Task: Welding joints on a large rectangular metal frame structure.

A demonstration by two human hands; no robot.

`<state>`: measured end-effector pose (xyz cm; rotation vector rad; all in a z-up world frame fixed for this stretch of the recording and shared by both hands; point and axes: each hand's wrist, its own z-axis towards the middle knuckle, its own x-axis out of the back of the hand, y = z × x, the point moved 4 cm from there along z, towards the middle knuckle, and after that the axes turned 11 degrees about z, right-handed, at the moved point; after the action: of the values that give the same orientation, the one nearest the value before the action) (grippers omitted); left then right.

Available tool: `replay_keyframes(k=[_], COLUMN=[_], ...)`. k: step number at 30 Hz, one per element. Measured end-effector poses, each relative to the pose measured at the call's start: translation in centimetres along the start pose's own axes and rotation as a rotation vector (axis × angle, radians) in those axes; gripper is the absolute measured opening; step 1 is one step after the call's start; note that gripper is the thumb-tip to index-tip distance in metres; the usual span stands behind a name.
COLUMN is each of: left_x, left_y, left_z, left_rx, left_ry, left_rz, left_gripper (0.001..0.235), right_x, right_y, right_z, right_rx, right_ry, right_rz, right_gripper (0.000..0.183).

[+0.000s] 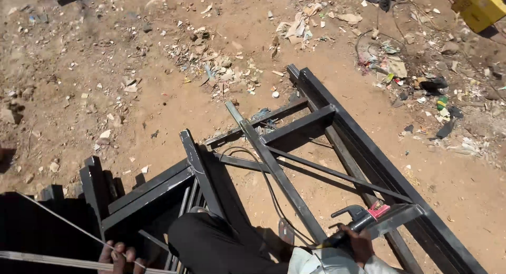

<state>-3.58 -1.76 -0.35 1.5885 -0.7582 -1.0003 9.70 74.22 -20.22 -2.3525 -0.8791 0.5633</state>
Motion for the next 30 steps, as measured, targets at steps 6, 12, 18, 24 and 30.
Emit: replay_keyframes(k=[6, 12, 18, 24, 30], left_x=[-5.7, -6.9, -10.2, -13.5, -9.0], left_y=[1.4, -18.6, -35.7, -35.4, -28.7], left_z=[-23.5, -44.8, -58.9, -64.9, -58.5], left_rx=[0.226, 0.755, 0.488, 0.793, 0.947], left_ry=[0.518, 0.786, 0.318, 0.975, 0.969], left_rz=[0.241, 0.201, -0.807, -0.335, -0.122], left_gripper=[0.037, 0.035, 0.008, 0.021, 0.029], right_x=[-6.8, -15.8, -23.5, -26.5, -25.7], right_y=[-7.1, -11.1, -13.9, -14.5, -14.8], right_z=[2.8, 5.1, 3.3, 2.4, 1.5], right_rx=[-0.111, -0.01, 0.087, 0.135, 0.081], right_ry=[-0.139, -0.281, -0.469, -0.618, -0.67], right_rz=[-0.288, -0.48, -0.6, -0.662, -0.447], right_gripper=[0.023, 0.017, 0.018, 0.023, 0.027])
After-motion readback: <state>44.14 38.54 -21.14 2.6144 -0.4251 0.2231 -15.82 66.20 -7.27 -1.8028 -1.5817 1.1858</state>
